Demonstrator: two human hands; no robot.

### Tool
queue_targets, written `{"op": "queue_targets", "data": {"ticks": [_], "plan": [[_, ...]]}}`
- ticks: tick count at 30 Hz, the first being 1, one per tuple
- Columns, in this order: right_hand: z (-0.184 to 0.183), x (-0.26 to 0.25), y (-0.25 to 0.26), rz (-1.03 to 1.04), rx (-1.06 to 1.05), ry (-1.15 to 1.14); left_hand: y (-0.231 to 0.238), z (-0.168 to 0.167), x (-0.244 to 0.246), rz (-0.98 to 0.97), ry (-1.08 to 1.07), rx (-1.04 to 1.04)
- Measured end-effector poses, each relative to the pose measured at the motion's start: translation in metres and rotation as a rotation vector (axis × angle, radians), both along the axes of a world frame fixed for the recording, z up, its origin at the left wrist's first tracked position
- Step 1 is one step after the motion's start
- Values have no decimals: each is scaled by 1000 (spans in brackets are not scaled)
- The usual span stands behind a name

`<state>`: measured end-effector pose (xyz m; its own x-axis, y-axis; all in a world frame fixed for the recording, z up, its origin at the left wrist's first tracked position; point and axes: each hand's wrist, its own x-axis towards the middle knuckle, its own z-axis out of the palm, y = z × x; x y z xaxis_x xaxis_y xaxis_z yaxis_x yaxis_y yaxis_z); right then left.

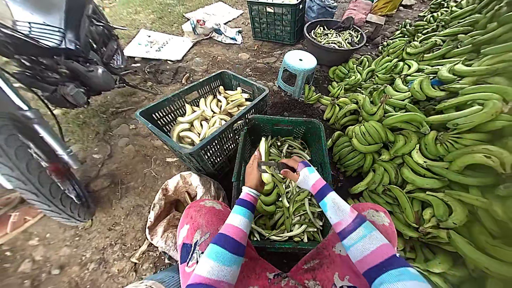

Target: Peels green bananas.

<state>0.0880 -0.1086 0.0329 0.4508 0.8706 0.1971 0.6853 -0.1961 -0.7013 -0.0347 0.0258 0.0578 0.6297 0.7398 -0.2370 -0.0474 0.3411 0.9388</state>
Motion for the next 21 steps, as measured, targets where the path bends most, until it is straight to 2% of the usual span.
{"op": "queue_targets", "data": {"ticks": [3, 5, 6, 8, 10, 11, 13, 16, 19, 21], "plan": [[23, 18, 2, -290, -50, -149, -16, 8, 0, -124, 158, -155], [36, 26, 7, -507, -61, -92, -18, 12, -5, -218, 259, -178], [43, 27, 8, -536, -75, -19, -18, 12, -7, -207, 250, -173], [46, 19, 11, -407, -76, 99, -9, 10, -9, -106, 131, -110], [5, 6, 21, -251, 50, 61, 8, 2, -8, 60, 39, 62], [-4, -4, 23, -177, 32, 96, 17, -2, -8, 149, 32, 171], [5, -22, 18, -46, -71, 188, 31, -4, -8, 285, 30, 376], [19, -33, 9, 7, -115, 209, 40, -7, -5, 419, 16, 553], [23, -28, 7, -62, -179, 163, 30, -1, -4, 358, -2, 506], [30, -20, 8, -155, -185, 93, 12, 5, -6, 184, -26, 285]]}}
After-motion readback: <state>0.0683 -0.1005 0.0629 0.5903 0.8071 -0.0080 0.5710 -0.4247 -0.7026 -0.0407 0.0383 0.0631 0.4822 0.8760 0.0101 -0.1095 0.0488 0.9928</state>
